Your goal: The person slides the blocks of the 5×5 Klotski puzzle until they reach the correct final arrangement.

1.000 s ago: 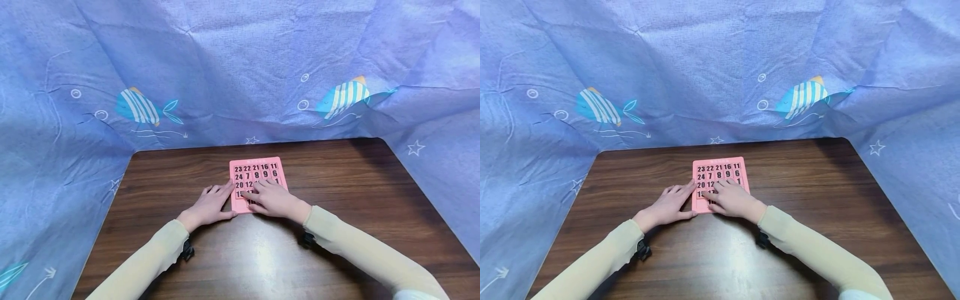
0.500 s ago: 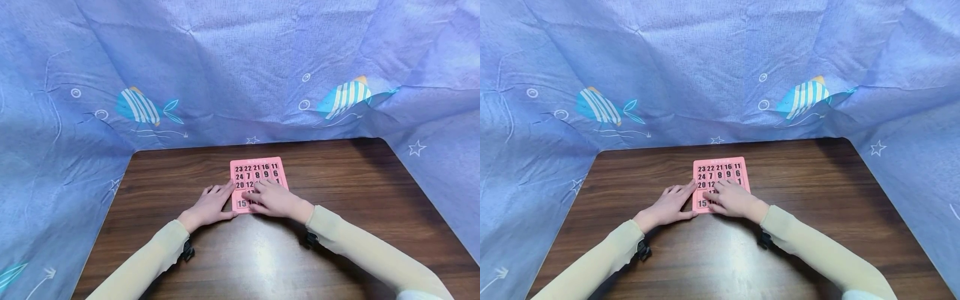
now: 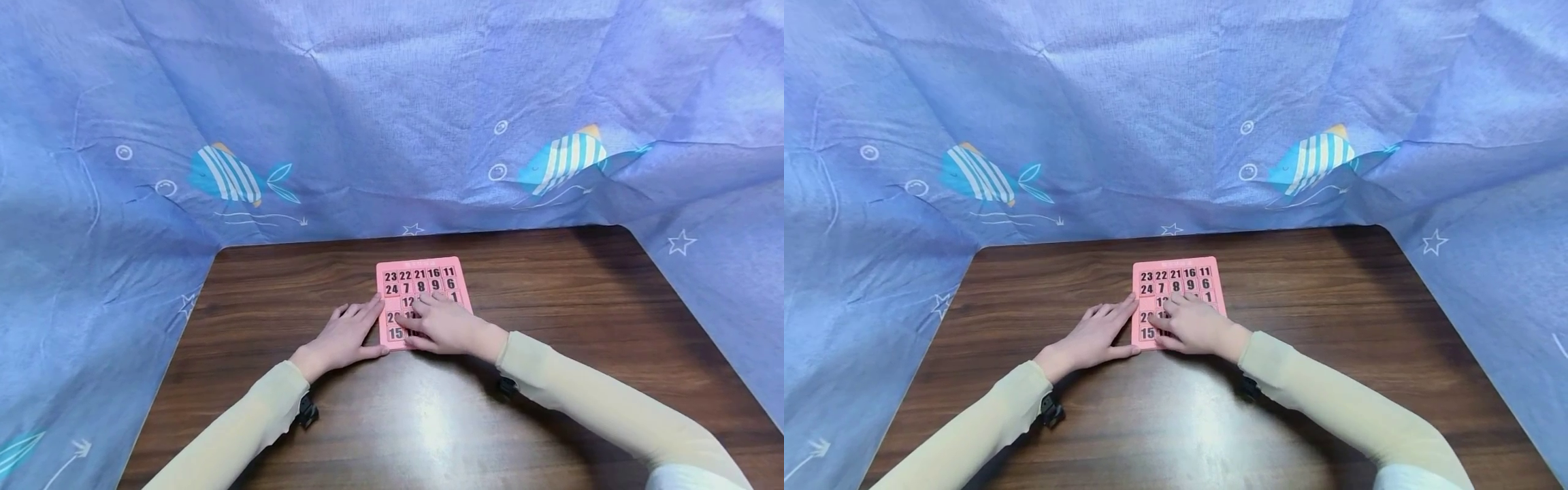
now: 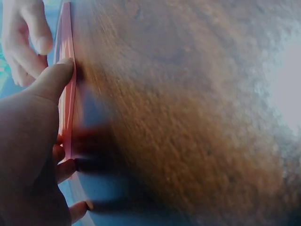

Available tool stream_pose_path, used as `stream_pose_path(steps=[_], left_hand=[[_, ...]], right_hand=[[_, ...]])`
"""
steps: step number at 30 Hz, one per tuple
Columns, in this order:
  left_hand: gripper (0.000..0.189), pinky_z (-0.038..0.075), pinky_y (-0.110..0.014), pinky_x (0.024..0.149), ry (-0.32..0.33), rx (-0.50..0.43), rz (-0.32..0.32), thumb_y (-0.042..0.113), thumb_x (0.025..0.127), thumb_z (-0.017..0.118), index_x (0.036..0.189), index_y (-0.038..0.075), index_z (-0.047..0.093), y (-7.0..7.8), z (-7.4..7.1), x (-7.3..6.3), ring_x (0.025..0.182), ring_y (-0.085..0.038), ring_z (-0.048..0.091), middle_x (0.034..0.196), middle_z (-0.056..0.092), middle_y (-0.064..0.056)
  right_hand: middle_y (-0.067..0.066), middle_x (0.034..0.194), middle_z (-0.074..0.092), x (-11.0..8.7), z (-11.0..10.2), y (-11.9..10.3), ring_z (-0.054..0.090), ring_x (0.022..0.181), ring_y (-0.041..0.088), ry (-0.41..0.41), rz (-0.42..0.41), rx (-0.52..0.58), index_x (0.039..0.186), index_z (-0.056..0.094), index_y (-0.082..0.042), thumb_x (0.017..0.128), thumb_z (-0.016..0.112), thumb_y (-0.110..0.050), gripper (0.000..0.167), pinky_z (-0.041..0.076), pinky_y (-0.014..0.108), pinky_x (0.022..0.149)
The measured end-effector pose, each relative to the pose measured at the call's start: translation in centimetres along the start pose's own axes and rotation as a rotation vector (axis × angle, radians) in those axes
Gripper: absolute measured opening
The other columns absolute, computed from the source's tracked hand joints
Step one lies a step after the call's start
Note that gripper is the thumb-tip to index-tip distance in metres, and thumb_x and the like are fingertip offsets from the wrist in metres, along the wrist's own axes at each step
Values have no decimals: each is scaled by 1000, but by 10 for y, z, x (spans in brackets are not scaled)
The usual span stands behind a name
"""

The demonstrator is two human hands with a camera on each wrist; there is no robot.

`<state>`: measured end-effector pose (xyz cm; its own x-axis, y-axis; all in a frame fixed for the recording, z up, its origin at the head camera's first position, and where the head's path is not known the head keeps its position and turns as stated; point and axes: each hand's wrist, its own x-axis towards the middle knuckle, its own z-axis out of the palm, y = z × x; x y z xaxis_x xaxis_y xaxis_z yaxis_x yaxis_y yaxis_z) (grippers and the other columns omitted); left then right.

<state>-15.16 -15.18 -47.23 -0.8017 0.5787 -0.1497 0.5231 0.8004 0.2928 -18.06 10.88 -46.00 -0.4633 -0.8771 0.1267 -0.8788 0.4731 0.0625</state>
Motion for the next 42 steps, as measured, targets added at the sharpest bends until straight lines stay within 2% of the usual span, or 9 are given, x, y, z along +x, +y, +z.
stream_pose_path(steps=[4,11,14,18,20,26,31,38,42], left_hand=[[94,21,-62,122,-5,-1,-7,61,99,61,166,6,24,2,-3,-1,150,-34,35,173,18,-11],[95,23,-61,121,-11,6,-9,62,99,61,166,7,23,0,-3,0,150,-33,36,173,20,-11],[94,24,-61,121,-11,2,-3,61,99,61,166,6,25,0,-3,0,150,-32,36,173,21,-11],[94,25,-61,120,-11,-1,2,61,99,61,166,6,25,-1,-4,-1,149,-32,37,173,21,-11],[94,25,-62,120,-6,-3,2,61,98,62,166,6,26,-1,-5,-1,149,-32,37,173,21,-12],[94,28,-61,119,15,10,11,63,98,62,165,6,28,-2,-4,-1,148,-31,38,172,23,-11],[95,31,-61,117,25,24,18,64,96,63,165,7,30,-4,-1,2,148,-30,39,172,25,-11],[97,31,-59,117,15,44,13,68,96,60,165,9,29,-4,0,3,149,-28,37,173,23,-8],[96,31,-59,116,24,33,9,66,95,63,165,8,30,-3,-1,2,148,-30,39,172,26,-9]], right_hand=[[5,104,65,6,-1,6,59,100,25,-16,44,37,140,68,-21,104,58,-47,45,51,45,90],[11,110,65,25,3,28,60,113,32,-131,196,44,152,57,-20,107,53,-47,53,46,53,106],[10,105,65,23,3,28,61,108,30,-122,177,26,150,60,-20,107,54,-47,51,49,52,101],[6,97,63,17,-1,22,58,96,27,-72,72,18,142,67,-19,105,58,-45,47,51,49,88],[5,96,63,16,-2,21,57,95,26,-57,46,23,140,69,-19,104,58,-45,46,51,48,87],[10,112,67,30,-2,32,59,110,29,-79,159,71,144,64,-18,106,57,-43,47,48,52,100],[12,116,68,44,3,40,59,110,30,-98,235,40,147,62,-17,106,56,-41,48,49,52,99],[14,119,68,33,2,31,60,115,33,-152,190,89,147,62,-16,107,52,-44,50,48,55,103],[14,120,68,27,-1,32,60,117,34,-115,220,96,147,61,-15,107,53,-45,51,46,55,106]])
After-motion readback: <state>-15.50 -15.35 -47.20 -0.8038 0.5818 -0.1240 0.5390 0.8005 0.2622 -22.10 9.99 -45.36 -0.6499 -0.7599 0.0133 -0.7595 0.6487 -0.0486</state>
